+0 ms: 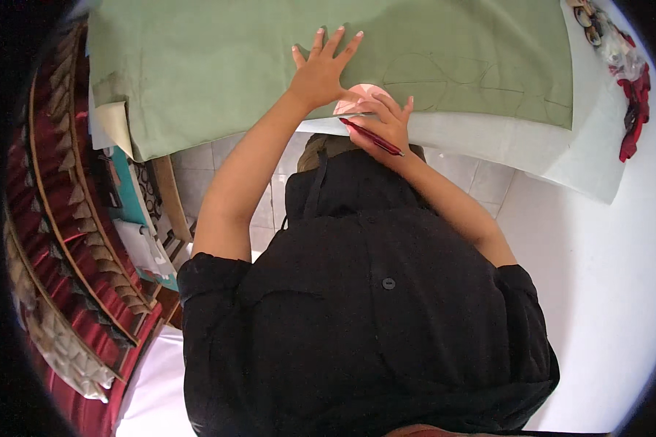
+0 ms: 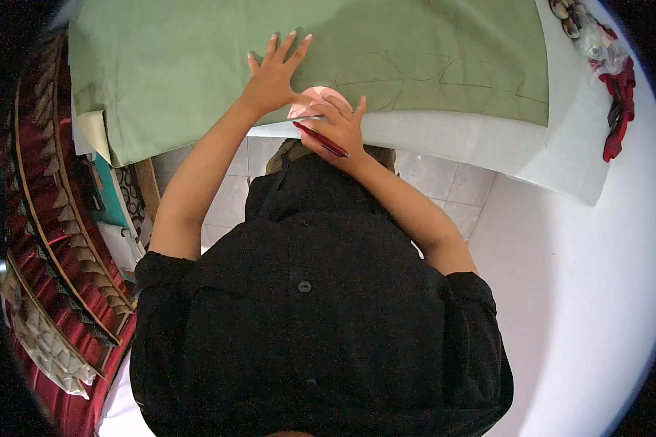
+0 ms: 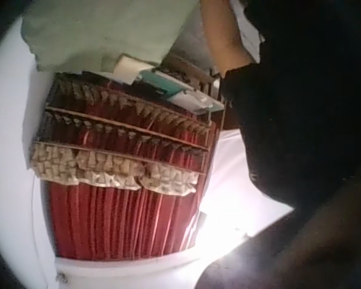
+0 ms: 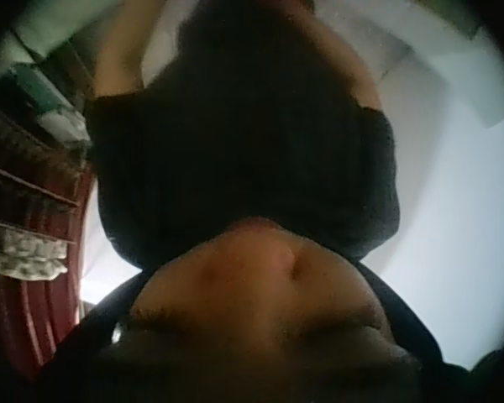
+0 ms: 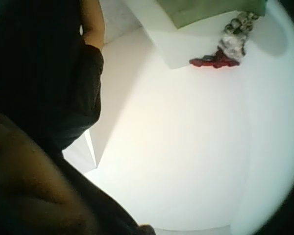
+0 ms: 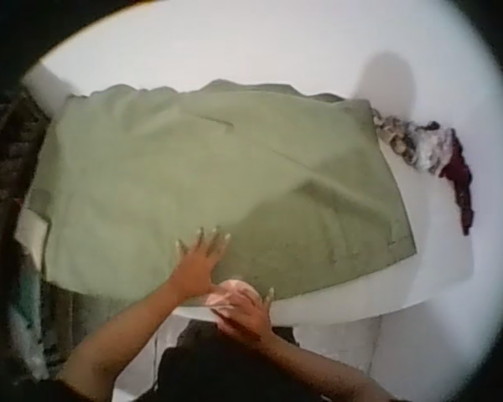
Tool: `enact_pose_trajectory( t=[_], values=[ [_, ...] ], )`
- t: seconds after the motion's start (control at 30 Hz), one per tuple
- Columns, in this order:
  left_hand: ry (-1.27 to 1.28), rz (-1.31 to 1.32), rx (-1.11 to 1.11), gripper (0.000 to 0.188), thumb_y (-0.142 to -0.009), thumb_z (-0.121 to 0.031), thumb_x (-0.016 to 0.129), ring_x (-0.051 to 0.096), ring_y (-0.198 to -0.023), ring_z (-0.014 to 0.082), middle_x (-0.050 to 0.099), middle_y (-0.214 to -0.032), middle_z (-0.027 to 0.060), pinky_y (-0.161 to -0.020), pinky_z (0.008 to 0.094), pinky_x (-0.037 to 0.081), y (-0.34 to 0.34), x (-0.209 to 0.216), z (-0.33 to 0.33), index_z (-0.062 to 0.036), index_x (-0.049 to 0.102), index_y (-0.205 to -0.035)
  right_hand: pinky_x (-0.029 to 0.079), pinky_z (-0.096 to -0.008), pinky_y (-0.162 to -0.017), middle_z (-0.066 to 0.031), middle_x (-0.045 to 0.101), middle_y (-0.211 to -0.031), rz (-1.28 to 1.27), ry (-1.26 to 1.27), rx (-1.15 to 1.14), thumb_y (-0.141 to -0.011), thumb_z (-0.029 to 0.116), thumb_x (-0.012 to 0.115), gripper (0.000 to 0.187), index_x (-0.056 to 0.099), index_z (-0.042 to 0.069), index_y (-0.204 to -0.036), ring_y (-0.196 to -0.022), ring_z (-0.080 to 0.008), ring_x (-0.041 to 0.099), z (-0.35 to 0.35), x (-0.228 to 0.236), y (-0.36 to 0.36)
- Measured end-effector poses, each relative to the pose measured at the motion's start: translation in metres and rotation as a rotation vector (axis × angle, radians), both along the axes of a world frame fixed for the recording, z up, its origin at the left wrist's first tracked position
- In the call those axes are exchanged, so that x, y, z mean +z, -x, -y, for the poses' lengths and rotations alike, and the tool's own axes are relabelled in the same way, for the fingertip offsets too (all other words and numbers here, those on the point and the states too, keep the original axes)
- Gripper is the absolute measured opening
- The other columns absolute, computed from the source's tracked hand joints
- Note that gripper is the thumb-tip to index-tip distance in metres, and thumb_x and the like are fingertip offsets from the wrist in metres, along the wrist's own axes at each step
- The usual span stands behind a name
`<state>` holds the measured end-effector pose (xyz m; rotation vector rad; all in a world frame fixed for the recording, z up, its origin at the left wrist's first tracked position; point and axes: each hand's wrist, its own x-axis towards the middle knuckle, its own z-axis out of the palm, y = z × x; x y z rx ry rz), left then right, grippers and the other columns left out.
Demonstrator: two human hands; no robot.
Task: The person uses a pink curved template and a red pen to trace curved lines onto a large piece of green fabric laid out on a white table. The person repeatedly repositions the template to draw multiple arcs across the fabric surface.
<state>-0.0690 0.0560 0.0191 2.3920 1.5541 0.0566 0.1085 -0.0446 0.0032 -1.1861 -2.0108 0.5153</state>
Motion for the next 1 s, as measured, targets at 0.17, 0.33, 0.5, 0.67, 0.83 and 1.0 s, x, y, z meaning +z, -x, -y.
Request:
enact_pose_trajectory(
  t=[0.17, 0.33, 0.5, 0.67, 0.83, 1.0],
  values=[
    [-0.015, -0.004, -0.013, 0.113, -0.058, -0.065, 0.074, 0.019, -0.141, 0.043, 0.02, -0.156, 0.0065, -0.094, 0.0802, 0.021, 0.0, -0.004, 0.001, -0.0358, 0.016, -0.15, 0.011, -0.0666, -0.103, 0.0087, 0.061, -0.11, -0.063, -0.02, -0.048, -0.067, 0.026, 0.079, 0.021, 0.071, 0.027, -0.086, -0.12, -0.0214, 0.05, -0.005, 0.002, 0.011],
    [-0.031, 0.013, -0.015, 0.111, -0.059, -0.063, 0.075, 0.019, -0.14, 0.0435, 0.021, -0.156, 0.0062, -0.093, 0.0803, 0.022, 0.001, -0.004, 0.001, -0.0357, 0.017, -0.15, 0.012, -0.0647, -0.105, 0.0092, 0.061, -0.113, -0.028, -0.006, -0.049, -0.067, 0.026, 0.079, 0.017, 0.071, 0.026, -0.082, -0.12, -0.0206, 0.05, -0.005, 0.002, 0.011],
    [-0.052, -0.006, -0.017, 0.11, -0.06, -0.061, 0.076, 0.021, -0.14, 0.0412, 0.023, -0.155, 0.0059, -0.093, 0.08, 0.023, 0.001, -0.003, 0.001, -0.0356, 0.019, -0.15, 0.011, -0.0655, -0.104, 0.0091, 0.061, -0.112, -0.055, 0.013, -0.039, -0.068, 0.026, 0.079, 0.015, 0.072, 0.026, -0.081, -0.121, -0.0207, 0.049, -0.006, 0.002, 0.012],
    [-0.141, -0.034, -0.055, 0.104, -0.063, -0.059, 0.075, 0.027, -0.14, 0.0314, 0.026, -0.153, 0.0045, -0.093, 0.0796, 0.024, -0.003, 0.006, 0.005, -0.0354, 0.021, -0.149, 0.009, -0.0688, -0.103, 0.0088, 0.061, -0.109, -0.061, 0.04, -0.045, -0.069, 0.026, 0.078, 0.016, 0.072, 0.026, -0.084, -0.121, -0.0218, 0.05, -0.006, 0.003, 0.012],
    [-0.172, -0.106, -0.075, 0.102, -0.063, -0.057, 0.075, 0.027, -0.14, 0.0284, 0.027, -0.152, 0.004, -0.091, 0.0801, 0.024, -0.008, 0.016, 0.007, -0.0358, 0.023, -0.148, 0.008, -0.0719, -0.101, 0.0085, 0.062, -0.107, 0.022, 0.069, -0.062, -0.07, 0.025, 0.077, 0.02, 0.072, 0.026, -0.089, -0.121, -0.0231, 0.05, -0.004, 0.006, 0.003],
    [-0.163, -0.086, -0.06, 0.103, -0.061, -0.053, 0.078, 0.025, -0.141, 0.0284, 0.027, -0.152, 0.0049, -0.092, 0.0805, 0.024, -0.011, 0.022, 0.01, -0.0365, 0.024, -0.148, 0.006, -0.0717, -0.101, 0.0071, 0.063, -0.106, 0.061, 0.06, -0.157, -0.069, 0.026, 0.078, 0.016, 0.073, 0.026, -0.085, -0.12, -0.0238, 0.05, 0.0, 0.005, -0.023]
  ],
)
